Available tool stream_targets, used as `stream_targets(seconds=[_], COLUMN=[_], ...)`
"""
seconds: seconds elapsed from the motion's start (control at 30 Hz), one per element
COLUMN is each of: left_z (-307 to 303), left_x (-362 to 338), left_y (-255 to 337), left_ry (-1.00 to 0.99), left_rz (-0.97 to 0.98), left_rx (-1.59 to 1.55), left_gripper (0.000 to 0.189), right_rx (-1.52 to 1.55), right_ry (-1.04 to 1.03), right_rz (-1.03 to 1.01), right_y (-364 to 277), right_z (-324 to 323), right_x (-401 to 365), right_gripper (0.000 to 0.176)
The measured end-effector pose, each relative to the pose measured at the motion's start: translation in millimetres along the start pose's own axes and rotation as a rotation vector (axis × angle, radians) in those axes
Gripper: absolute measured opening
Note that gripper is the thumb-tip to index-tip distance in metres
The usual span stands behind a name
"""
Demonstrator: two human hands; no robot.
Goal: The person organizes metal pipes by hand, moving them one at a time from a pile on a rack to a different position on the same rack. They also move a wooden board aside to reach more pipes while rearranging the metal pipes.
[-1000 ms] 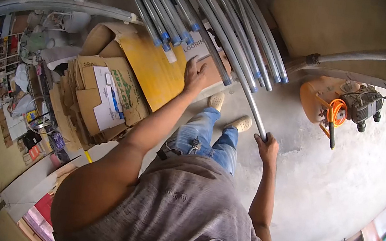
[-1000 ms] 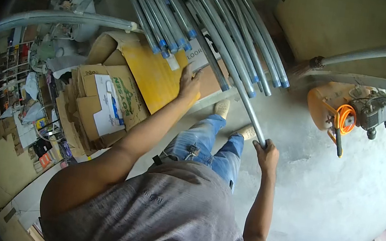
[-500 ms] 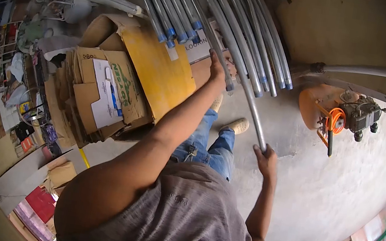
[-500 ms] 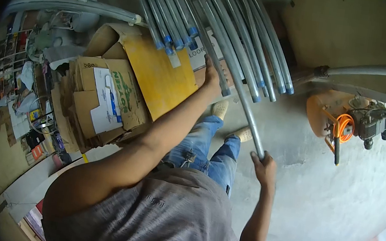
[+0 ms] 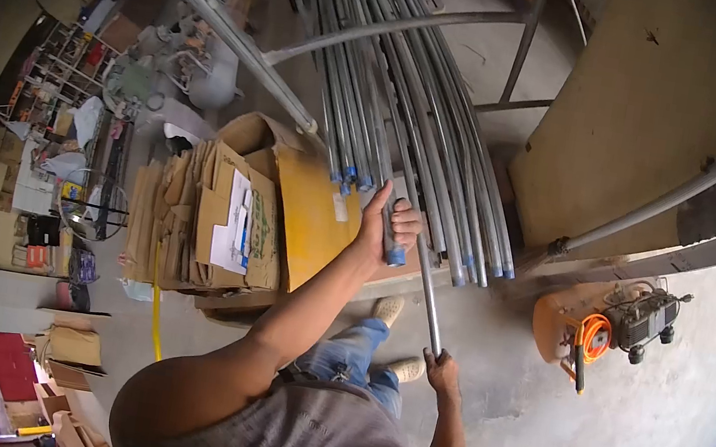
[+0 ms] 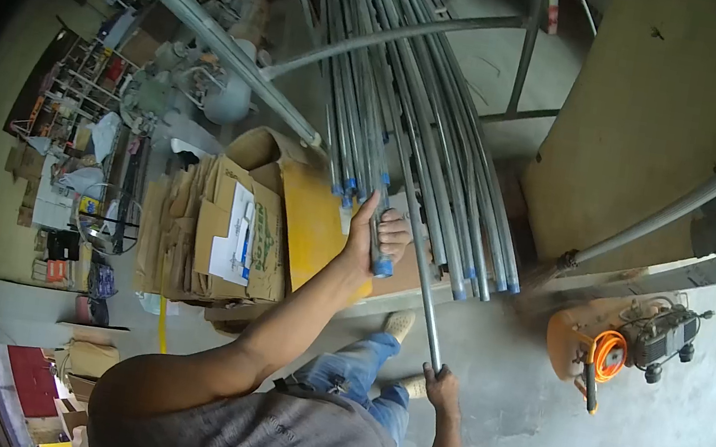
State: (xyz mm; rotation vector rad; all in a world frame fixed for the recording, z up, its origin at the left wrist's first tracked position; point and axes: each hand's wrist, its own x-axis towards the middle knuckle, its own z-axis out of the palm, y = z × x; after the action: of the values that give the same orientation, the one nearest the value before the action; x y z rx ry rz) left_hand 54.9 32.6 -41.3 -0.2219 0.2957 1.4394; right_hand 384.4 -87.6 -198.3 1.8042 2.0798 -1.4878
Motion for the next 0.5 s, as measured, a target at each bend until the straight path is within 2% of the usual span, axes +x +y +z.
stream_targets(seconds=[0.13, 0.23, 0.27, 0.33, 0.37, 0.4, 0.43, 0.47, 0.5], left_z=[12, 3, -6, -35, -52, -67, -68, -69, -70], left_x=[-26, -45, -49, -46, -43, -41, -37, -34, -32], left_y=[-16, -64, -81, -116, -129, -138, -145, -153, -162], left_ry=[-0.119, -0.086, 0.081, 0.456, 0.668, 0.752, 0.753, 0.789, 0.823], left_rz=[-0.004, -0.001, 0.015, 0.071, 0.112, 0.174, 0.173, 0.226, 0.279], left_rx=[-0.063, 0.005, 0.098, 0.316, 0.45, 0.589, 0.59, 0.676, 0.76], left_gripper=[0.043, 0.036, 0.03, 0.021, 0.018, 0.022, 0.022, 0.026, 0.03], right_rx=[-0.014, -0.041, -0.05, 0.315, 0.314, 0.444, 0.574, 0.368, 0.368], right_ry=[0.018, 0.026, 0.024, -0.237, -0.238, -0.207, -0.175, -0.156, -0.156], right_rz=[0.053, -0.018, -0.018, 0.132, 0.128, 0.121, 0.118, 0.133, 0.14], right_y=[5, 13, 17, 19, 19, 21, 20, 19, 15], right_z=[-4, -10, -15, -31, -36, -43, -53, -64, -65], right_x=[9, 10, 10, 12, 11, 8, 2, -2, -10], right_gripper=[0.054, 0.056, 0.056, 0.056, 0.056, 0.054, 0.052, 0.045, 0.045])
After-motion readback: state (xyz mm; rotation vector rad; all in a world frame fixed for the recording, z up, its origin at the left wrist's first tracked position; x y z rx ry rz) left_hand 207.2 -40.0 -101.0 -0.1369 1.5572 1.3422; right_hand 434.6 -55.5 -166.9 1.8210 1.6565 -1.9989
